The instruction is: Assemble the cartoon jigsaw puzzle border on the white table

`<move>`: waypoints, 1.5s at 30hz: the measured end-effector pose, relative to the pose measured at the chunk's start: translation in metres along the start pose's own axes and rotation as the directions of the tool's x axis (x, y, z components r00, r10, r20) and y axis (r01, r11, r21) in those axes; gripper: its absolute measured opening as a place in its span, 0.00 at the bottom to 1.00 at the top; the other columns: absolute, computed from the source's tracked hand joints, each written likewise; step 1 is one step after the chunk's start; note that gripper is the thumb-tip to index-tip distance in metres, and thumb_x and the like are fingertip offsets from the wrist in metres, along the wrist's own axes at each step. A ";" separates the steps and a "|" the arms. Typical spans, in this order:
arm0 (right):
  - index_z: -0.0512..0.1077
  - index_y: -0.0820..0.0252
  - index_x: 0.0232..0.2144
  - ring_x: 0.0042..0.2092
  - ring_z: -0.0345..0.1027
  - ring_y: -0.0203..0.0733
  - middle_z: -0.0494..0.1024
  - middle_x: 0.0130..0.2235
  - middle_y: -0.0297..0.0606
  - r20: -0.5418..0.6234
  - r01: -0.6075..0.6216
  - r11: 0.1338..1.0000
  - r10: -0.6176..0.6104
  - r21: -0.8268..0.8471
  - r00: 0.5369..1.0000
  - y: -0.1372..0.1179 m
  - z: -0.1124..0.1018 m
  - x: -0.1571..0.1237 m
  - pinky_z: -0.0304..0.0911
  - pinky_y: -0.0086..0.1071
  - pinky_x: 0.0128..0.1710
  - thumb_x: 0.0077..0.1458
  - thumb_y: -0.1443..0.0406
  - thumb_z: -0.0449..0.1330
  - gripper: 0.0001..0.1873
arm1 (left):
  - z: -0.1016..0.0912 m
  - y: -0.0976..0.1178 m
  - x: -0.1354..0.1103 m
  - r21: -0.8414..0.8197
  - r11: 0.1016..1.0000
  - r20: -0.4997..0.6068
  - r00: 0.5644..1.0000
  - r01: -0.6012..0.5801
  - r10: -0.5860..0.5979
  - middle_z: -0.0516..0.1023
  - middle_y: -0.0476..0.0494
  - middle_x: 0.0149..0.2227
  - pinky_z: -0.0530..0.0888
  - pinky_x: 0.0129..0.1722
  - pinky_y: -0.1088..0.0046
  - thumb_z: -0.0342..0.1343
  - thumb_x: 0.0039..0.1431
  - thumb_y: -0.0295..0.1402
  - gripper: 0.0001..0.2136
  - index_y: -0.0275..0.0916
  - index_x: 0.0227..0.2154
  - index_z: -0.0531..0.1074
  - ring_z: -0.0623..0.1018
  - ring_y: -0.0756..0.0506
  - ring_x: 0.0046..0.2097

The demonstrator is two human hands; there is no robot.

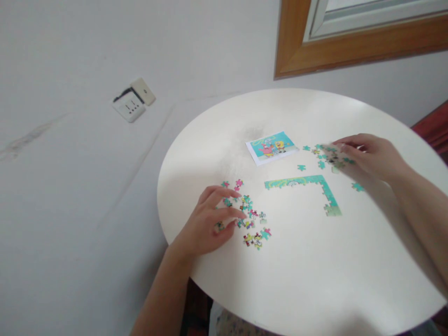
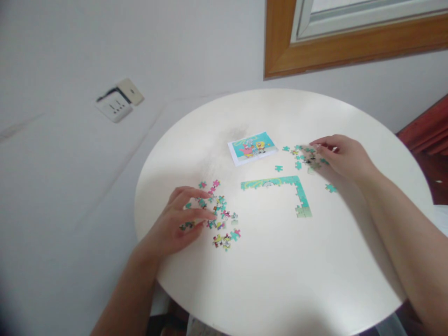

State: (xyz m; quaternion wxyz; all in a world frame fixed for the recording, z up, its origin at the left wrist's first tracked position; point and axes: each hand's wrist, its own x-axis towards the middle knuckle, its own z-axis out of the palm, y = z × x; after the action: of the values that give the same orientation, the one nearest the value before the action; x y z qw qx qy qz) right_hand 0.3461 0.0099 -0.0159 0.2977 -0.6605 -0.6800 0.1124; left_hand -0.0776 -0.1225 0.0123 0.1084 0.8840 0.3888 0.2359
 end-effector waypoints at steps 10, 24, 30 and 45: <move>0.81 0.58 0.40 0.31 0.66 0.41 0.80 0.36 0.41 -0.001 -0.019 1.000 0.019 0.008 1.000 -0.004 -0.001 -0.001 0.59 0.36 0.33 0.52 0.55 0.57 0.20 | 0.013 0.003 0.000 0.070 0.998 0.100 0.995 -0.001 -0.007 0.73 0.44 0.52 0.63 0.60 0.56 0.61 0.59 0.33 0.06 0.46 0.40 0.76 0.67 0.40 0.56; 0.81 0.59 0.42 0.31 0.65 0.39 0.80 0.37 0.41 0.009 -0.002 1.000 0.002 -0.002 1.000 -0.002 -0.001 -0.002 0.58 0.34 0.34 0.55 0.59 0.58 0.17 | 0.012 0.003 0.005 -0.061 0.998 0.126 0.992 -0.024 0.031 0.72 0.44 0.50 0.65 0.58 0.59 0.55 0.60 0.22 0.10 0.45 0.37 0.76 0.69 0.42 0.55; 0.80 0.60 0.42 0.31 0.64 0.38 0.80 0.37 0.42 0.001 0.011 0.999 -0.011 0.048 1.000 -0.004 -0.001 -0.002 0.58 0.34 0.33 0.57 0.62 0.58 0.14 | 0.009 0.000 0.003 -0.040 0.999 0.131 0.991 0.013 -0.008 0.71 0.43 0.51 0.64 0.59 0.56 0.59 0.61 0.28 0.08 0.45 0.41 0.75 0.68 0.41 0.55; 0.80 0.54 0.42 0.46 0.67 0.43 0.75 0.40 0.39 0.389 0.655 0.620 -0.784 0.433 0.484 -0.172 0.047 -0.091 0.58 0.39 0.50 0.59 0.60 0.63 0.09 | 0.013 -0.008 0.002 0.000 1.000 0.081 0.997 -0.008 0.008 0.72 0.44 0.50 0.65 0.57 0.58 0.60 0.61 0.29 0.07 0.45 0.41 0.73 0.68 0.41 0.54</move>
State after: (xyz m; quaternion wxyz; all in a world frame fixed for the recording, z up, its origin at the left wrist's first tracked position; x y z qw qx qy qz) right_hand 0.1724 -0.0842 0.0172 0.1835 -0.2121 -0.9306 0.2350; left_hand -0.0750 -0.1156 -0.0018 0.1228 0.8944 0.3806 0.2002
